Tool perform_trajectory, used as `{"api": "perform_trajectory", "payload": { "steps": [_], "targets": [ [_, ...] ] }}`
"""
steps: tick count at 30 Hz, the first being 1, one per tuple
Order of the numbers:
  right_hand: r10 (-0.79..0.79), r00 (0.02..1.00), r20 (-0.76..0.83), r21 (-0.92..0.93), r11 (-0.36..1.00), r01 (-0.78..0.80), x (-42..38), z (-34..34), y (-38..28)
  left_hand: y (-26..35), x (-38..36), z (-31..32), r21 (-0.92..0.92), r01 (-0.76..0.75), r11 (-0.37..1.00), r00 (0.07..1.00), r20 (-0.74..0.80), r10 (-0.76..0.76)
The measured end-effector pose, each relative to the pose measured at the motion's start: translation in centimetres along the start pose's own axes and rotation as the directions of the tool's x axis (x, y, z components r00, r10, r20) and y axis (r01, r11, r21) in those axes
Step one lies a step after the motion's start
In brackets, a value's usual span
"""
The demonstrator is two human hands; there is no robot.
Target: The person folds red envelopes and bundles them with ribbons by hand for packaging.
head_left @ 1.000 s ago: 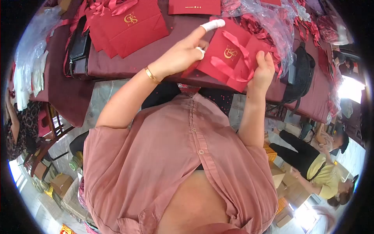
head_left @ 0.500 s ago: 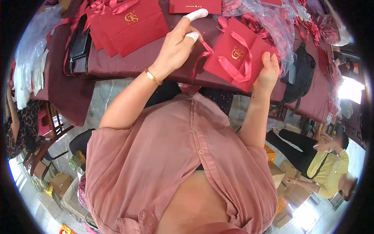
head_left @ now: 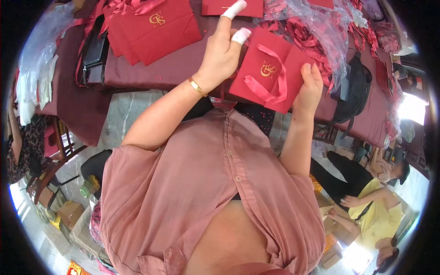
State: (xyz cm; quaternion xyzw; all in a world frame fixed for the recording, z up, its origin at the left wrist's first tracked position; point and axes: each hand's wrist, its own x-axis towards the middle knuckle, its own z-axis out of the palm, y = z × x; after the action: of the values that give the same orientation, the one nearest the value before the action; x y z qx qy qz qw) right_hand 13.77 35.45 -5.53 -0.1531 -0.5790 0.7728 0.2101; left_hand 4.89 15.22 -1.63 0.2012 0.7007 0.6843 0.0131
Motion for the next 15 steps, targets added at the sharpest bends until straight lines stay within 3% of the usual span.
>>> {"api": "perform_trajectory", "payload": {
  "steps": [1, 2, 3, 4, 5, 7, 8, 9, 10, 11, 13, 14, 15],
  "targets": [
    [0.001, 1.000, 0.001, 0.003, 1.000, -0.001, 0.2, -0.7, 0.3, -0.7, 0.0, -0.3, -0.115, 0.043, 0.992, 0.999, 0.029, -0.040],
    [-0.029, 0.991, -0.131, -0.064, 0.998, 0.021, 0.6, -1.6, 0.8, -0.6, 0.6, -0.5, -0.002, -0.134, 0.991, 0.984, -0.121, 0.133],
    [-0.063, 0.964, -0.259, -0.131, 0.991, 0.030, 0.9, -2.2, 1.1, -0.3, 1.0, -2.0, -0.224, 0.064, 0.972, 0.992, -0.095, -0.087],
    [-0.041, 0.992, -0.123, 0.009, 0.999, 0.042, 0.5, -1.3, -1.2, -0.6, 1.3, -3.3, -0.345, 0.026, 0.938, 0.993, -0.099, -0.063],
    [-0.035, 0.995, -0.099, -0.002, 0.999, 0.035, 0.3, -1.2, -1.4, -0.7, 1.6, -4.4, -0.458, -0.014, 0.889, 0.993, -0.107, -0.040],
    [-0.043, 0.997, -0.069, 0.031, 0.998, 0.045, 0.6, -0.6, -1.2, 2.1, 1.6, -5.6, -0.176, -0.049, 0.983, 0.985, -0.170, 0.019],
    [-0.063, 0.997, -0.051, 0.052, 0.996, 0.066, 0.8, 0.0, -1.1, 2.3, 1.4, -6.5, -0.124, -0.103, 0.987, 0.985, -0.153, 0.084],
    [-0.008, 1.000, -0.019, 0.106, 0.994, 0.010, 1.1, 1.6, -1.8, 1.5, 2.8, -7.1, -0.395, -0.384, 0.835, 0.923, -0.150, 0.353],
    [-0.003, 1.000, 0.015, 0.164, 0.987, 0.000, 1.4, 3.1, -2.0, 0.3, 3.8, -7.6, -0.625, -0.565, 0.539, 0.788, -0.214, 0.577],
    [-0.002, 0.999, 0.045, 0.219, 0.976, -0.008, 1.7, 4.7, -2.2, -0.3, 1.7, -12.1, 0.065, -0.164, 0.984, 0.933, -0.313, 0.176],
    [-0.017, 0.988, 0.151, 0.333, 0.942, -0.035, 1.8, 8.3, -2.8, 5.6, 1.0, -11.0, 0.530, -0.313, 0.788, 0.726, -0.401, 0.559],
    [0.008, 0.979, 0.203, 0.410, 0.908, -0.092, 2.0, 9.7, -2.7, 5.4, 1.1, -12.1, 0.708, -0.313, 0.633, 0.611, -0.360, 0.705],
    [0.035, 0.958, 0.285, 0.423, 0.892, -0.159, 2.7, 10.6, -2.1, 5.9, 1.2, -10.9, 0.542, -0.576, 0.612, 0.446, -0.419, 0.791]
  ]
}}
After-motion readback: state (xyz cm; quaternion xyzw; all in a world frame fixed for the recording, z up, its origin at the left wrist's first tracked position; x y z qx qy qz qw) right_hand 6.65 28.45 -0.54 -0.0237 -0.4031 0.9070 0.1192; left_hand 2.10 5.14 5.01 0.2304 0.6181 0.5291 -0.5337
